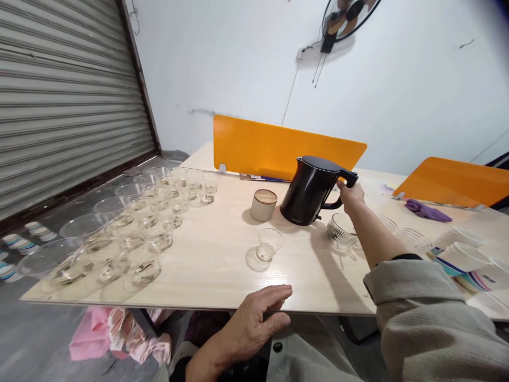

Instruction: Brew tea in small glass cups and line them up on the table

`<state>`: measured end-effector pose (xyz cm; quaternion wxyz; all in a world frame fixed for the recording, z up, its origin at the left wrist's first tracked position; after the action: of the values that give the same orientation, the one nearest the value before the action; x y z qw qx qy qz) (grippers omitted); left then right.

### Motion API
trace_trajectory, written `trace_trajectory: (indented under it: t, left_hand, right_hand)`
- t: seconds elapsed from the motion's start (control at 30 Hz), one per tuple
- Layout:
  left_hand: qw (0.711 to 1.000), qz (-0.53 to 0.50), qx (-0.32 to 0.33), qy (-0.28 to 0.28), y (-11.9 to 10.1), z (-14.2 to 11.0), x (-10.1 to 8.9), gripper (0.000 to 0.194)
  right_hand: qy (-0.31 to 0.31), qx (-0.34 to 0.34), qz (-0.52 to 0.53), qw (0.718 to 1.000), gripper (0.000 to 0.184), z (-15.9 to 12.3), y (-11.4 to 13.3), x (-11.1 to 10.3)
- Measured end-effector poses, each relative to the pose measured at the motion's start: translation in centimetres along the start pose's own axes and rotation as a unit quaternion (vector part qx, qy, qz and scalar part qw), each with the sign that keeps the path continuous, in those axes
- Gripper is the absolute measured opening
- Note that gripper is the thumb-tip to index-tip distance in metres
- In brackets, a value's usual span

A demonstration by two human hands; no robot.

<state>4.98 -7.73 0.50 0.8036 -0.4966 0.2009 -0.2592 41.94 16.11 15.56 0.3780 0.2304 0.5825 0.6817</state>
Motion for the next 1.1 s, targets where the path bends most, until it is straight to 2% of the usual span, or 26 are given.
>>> trace_trajectory:
  t: [0.1, 0.17, 0.2, 0.23, 0.3, 0.37, 0.47, 0.57, 0.8, 0.97, 1.1]
  left_hand:
    - [0.999, -0.031, 0.001, -0.038, -0.2, -0.2, -0.7, 0.048]
    - [0.996, -0.023, 0.0, -0.092, -0.3, -0.2, -1.7, 0.043]
    - [0.992, -0.012, -0.005, -0.126, -0.3, -0.2, -2.3, 0.042]
    - [0.986, 0.002, -0.01, -0.164, -0.2, -0.1, -3.0, 0.041]
    - [0.971, 0.03, -0.023, -0.237, 0.3, 0.3, -4.3, 0.042]
    - [0.954, 0.065, -0.016, -0.291, 1.1, 0.9, -5.3, 0.046]
    - [0.953, 0.105, -0.029, -0.284, 2.7, 2.1, -5.8, 0.057]
    - [0.959, 0.119, -0.039, -0.253, 4.0, 3.0, -5.8, 0.063]
    - [0.958, 0.208, -0.008, -0.196, 4.6, 3.4, -5.7, 0.057]
    - [0.954, 0.238, -0.004, -0.183, 4.9, 3.0, -5.7, 0.054]
    - [0.954, 0.224, -0.009, -0.198, 5.1, 2.6, -5.7, 0.056]
  right_hand:
    - [-0.059, -0.033, -0.075, 0.995, 0.048, -3.0, 1.4, -1.5]
    - [-0.073, -0.135, -0.144, 0.978, 0.062, -7.0, 2.1, -2.6]
    - [-0.052, -0.184, -0.143, 0.971, 0.066, -9.4, 2.1, -3.2]
    - [-0.02, -0.218, -0.126, 0.968, 0.068, -11.9, 1.8, -3.7]
    - [0.064, -0.236, -0.098, 0.965, 0.068, -16.6, 0.3, -4.3]
    - [0.179, -0.193, -0.107, 0.959, 0.058, -20.3, -2.0, -4.3]
    - [0.33, -0.11, -0.138, 0.927, 0.049, -23.7, -5.5, -3.3]
    - [0.391, -0.097, -0.134, 0.905, 0.04, -25.1, -7.1, -2.1]
    - [0.412, -0.1, -0.115, 0.898, 0.035, -26.3, -7.2, -0.2]
    - [0.378, -0.102, -0.1, 0.915, 0.035, -26.6, -7.4, 0.5]
    - [0.312, -0.108, -0.083, 0.94, 0.035, -25.9, -7.1, -0.9]
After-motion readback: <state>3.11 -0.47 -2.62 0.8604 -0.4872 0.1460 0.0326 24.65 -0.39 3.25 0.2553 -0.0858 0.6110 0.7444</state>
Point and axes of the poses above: each hand's wrist, its own z-axis towards the middle knuckle, its own x-axis out of the palm, y = z × x, the point moved 2 cm from there along z, towards the middle knuckle, and after that the axes turned 12 degrees about x, right-handed, at the moved point
